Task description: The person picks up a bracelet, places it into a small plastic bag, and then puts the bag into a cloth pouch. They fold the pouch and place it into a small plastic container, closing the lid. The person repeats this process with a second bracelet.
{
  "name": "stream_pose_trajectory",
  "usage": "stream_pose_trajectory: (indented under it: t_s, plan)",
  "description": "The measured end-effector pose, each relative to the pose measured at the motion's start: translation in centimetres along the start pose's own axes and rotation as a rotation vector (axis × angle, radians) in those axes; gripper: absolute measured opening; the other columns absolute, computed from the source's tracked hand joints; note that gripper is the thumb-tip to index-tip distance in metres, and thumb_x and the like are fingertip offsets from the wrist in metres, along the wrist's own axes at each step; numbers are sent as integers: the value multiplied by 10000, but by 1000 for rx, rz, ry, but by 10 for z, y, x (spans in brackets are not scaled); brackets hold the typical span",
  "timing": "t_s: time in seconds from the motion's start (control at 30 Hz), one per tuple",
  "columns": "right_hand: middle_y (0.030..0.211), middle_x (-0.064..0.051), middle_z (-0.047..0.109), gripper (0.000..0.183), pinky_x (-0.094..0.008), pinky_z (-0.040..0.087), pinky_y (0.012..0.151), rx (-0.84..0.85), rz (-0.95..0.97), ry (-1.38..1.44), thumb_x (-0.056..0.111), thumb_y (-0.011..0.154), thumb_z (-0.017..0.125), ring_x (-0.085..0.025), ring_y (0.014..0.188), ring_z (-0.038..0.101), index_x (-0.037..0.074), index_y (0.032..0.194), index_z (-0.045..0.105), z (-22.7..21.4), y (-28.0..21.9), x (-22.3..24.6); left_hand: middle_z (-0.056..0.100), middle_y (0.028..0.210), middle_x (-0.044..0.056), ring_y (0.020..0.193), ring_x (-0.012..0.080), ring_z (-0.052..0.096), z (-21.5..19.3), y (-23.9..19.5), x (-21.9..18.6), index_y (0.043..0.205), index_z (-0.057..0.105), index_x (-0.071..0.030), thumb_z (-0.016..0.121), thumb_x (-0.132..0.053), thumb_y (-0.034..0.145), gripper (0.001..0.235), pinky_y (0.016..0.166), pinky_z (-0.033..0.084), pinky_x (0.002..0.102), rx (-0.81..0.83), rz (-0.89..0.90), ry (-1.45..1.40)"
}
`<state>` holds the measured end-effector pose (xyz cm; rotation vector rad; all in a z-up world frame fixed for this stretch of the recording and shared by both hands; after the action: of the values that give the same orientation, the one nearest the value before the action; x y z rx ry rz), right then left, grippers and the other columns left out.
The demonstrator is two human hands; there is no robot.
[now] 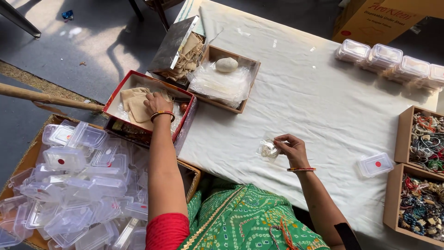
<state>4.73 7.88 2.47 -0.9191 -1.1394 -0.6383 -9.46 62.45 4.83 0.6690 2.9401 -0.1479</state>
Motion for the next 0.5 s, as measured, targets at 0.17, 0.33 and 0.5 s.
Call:
stream_pose_trajectory:
  t_s: [0.17,0.33,0.5]
  plan:
    - [893,-77,749,146,-288,613,684,-34,12,-39,70,927,733,-110,774,705,-14,1046,730,-24,-10,-6,671,1211,169,1061,369,687,23,14,15,1122,749,-69,796,-278,876,326,887,586,456,12,73,-76]
    - [916,-88,750,115,-307,609,688,-64,41,11,47,911,730,-129,787,710,-7,1003,685,-57,-12,-18,764,1071,165,966,346,735,-37,-50,-19,1109,796,-124,710,-183,1012,143,831,603,456,-139,87,-178]
    - [972,-93,714,162,-326,632,721,32,7,384,-25,886,730,-149,861,723,51,901,587,-46,-25,7,667,1047,67,850,214,697,-95,-254,-212,1184,738,-130,664,-149,944,253,734,586,372,-488,977,-403]
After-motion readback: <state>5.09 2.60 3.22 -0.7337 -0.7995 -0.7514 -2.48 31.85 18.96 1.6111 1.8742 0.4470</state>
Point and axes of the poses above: each hand's wrist, its own y-axis towards the middle knuckle, its own z-axis out of the palm, x = y × z, the point moved 10 cm from there along y, towards the middle knuckle
